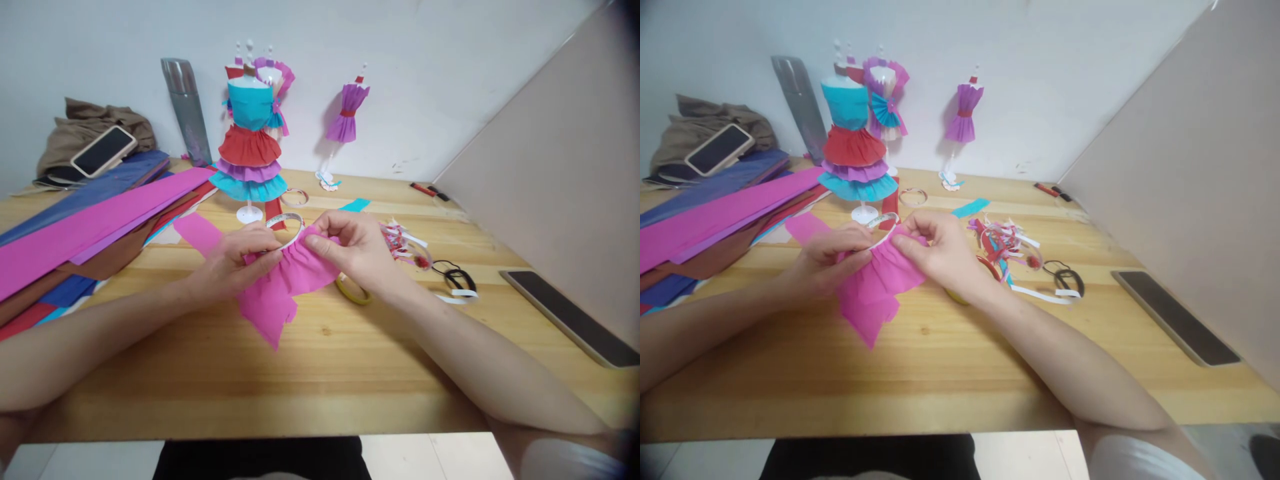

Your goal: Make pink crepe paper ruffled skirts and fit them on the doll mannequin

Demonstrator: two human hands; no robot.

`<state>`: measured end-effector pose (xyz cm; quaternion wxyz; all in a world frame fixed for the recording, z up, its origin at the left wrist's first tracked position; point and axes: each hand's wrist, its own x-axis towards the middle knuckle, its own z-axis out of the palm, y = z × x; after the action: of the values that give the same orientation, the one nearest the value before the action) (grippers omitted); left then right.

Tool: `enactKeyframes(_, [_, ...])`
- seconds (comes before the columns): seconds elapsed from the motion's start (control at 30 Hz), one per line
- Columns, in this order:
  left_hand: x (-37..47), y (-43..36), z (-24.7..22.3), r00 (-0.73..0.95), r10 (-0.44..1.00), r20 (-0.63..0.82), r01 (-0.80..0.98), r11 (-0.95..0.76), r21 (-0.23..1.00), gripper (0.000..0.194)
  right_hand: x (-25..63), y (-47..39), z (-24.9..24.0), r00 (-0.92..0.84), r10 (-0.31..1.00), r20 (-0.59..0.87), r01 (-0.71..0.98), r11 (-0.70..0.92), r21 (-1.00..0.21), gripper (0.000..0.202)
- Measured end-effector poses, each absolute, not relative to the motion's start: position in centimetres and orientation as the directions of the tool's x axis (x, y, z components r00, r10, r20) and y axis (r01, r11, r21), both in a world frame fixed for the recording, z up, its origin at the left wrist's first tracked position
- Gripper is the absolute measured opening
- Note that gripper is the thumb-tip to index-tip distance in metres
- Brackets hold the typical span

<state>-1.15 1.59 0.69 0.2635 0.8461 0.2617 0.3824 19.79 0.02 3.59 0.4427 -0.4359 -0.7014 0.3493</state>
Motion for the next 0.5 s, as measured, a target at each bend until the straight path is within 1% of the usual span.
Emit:
enactKeyframes(0.07, [-1.1,1.6,0.7,0.581,0.631,0.514,0.253,-0.741,0.622,0.033,19.8,0.1,3.5,-0.230,0.917,0.326,0.297,0.385,-0.874,0.019])
enactKeyframes(0.3, [-1.1,1.5,0.8,0.573,0.615,0.542,0.224,-0.753,0.619,0.029,19.9,0.4,2.9,-0.255,0.907,0.336,0.269,0.400,-0.876,0.013])
enactKeyframes(0.5, [-1.1,1.8,0.3,0.561,0.588,0.583,0.177,-0.773,0.609,0.026,19.7,0.6,2.5,-0.261,0.906,0.334,0.162,0.382,-0.910,0.013])
